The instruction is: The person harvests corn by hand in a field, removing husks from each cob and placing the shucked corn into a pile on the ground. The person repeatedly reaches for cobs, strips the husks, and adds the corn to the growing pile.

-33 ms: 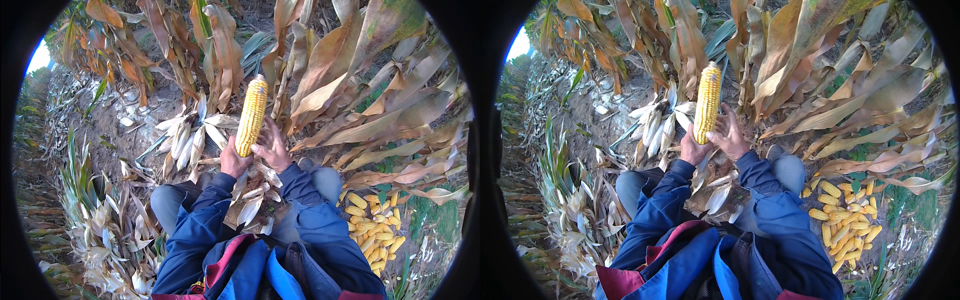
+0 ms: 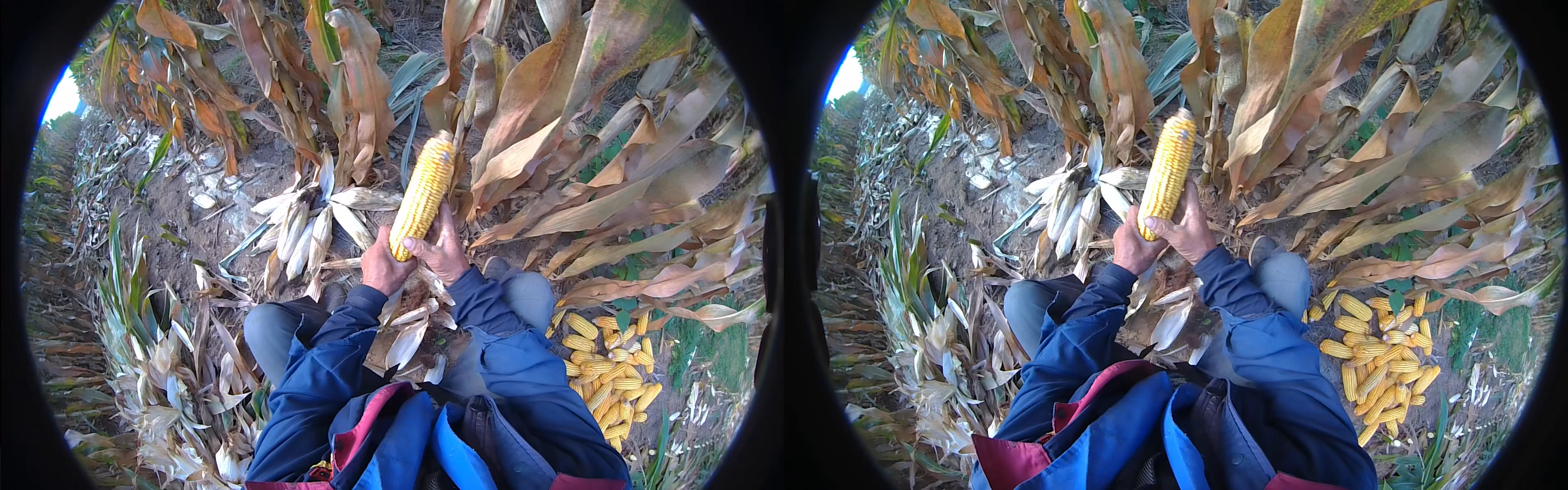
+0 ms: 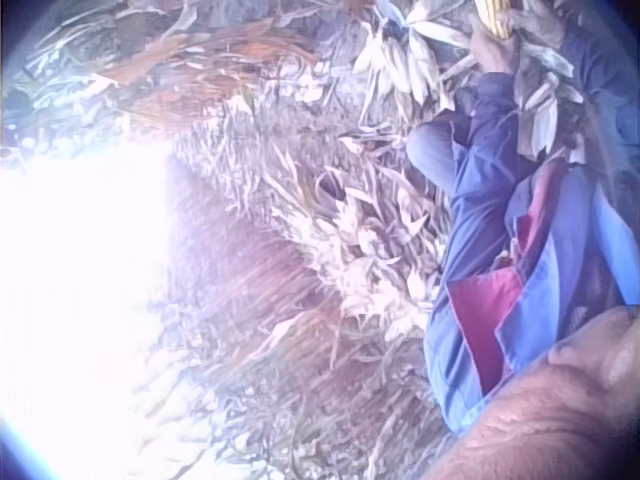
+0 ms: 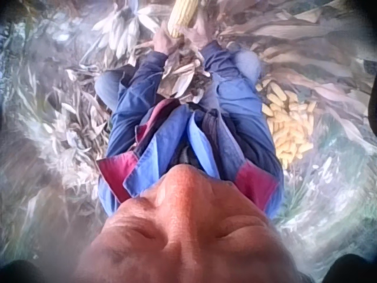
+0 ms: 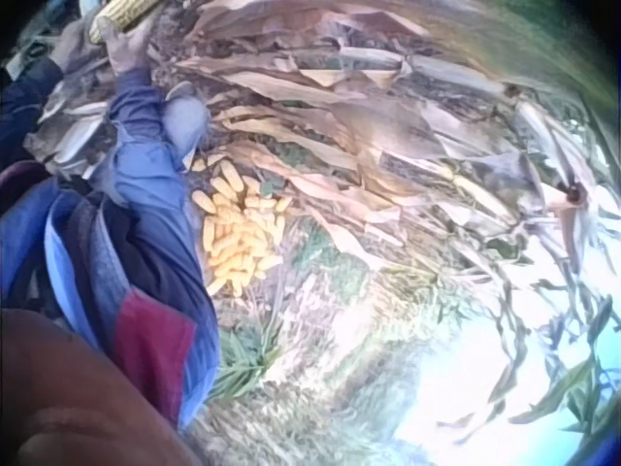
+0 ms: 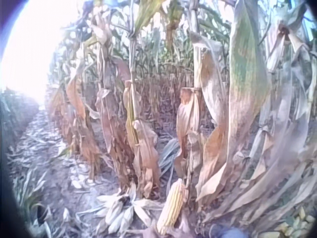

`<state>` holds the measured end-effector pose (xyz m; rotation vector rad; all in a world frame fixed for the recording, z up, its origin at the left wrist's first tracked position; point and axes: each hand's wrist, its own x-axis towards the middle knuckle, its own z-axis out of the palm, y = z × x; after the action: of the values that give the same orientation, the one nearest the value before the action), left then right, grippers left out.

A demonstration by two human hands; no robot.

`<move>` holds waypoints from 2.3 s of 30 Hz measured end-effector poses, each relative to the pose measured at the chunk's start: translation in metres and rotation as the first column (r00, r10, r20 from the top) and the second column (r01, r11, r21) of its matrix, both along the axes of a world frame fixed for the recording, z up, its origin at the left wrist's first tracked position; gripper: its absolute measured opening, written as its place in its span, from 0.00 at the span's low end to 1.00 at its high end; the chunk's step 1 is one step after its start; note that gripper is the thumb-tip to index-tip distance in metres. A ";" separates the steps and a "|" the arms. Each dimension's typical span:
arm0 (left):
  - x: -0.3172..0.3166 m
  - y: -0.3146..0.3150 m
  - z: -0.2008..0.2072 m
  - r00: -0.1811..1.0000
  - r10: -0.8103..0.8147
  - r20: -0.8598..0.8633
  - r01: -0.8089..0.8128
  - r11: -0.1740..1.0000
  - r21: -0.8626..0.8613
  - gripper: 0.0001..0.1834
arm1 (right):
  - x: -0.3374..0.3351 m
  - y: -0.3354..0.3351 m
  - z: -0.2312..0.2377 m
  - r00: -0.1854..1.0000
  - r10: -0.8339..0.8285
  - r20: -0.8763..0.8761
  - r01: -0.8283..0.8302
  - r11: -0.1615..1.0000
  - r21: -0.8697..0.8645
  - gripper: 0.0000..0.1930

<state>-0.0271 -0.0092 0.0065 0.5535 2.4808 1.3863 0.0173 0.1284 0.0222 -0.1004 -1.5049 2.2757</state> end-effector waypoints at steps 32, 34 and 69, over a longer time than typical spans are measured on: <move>-0.079 -0.113 0.103 0.424 -0.524 -0.738 0.121 0.841 -0.528 0.08 | 0.181 0.128 0.065 0.959 0.024 0.283 0.088 0.922 -0.376 0.15; -0.108 -0.193 0.112 0.439 -0.527 -0.727 -0.062 0.790 -0.610 0.09 | 0.245 0.160 0.046 0.924 -0.037 0.381 0.180 0.920 -0.348 0.17; -0.302 0.015 -0.225 0.984 -0.121 0.133 0.177 0.516 -0.838 0.35 | -0.023 0.097 0.002 0.797 -0.057 0.602 -0.001 0.995 0.095 0.10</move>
<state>-0.3294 0.0059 -0.2189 0.4447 2.5687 -0.0098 -0.0056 0.2259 0.0241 -0.8991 -1.8819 2.2546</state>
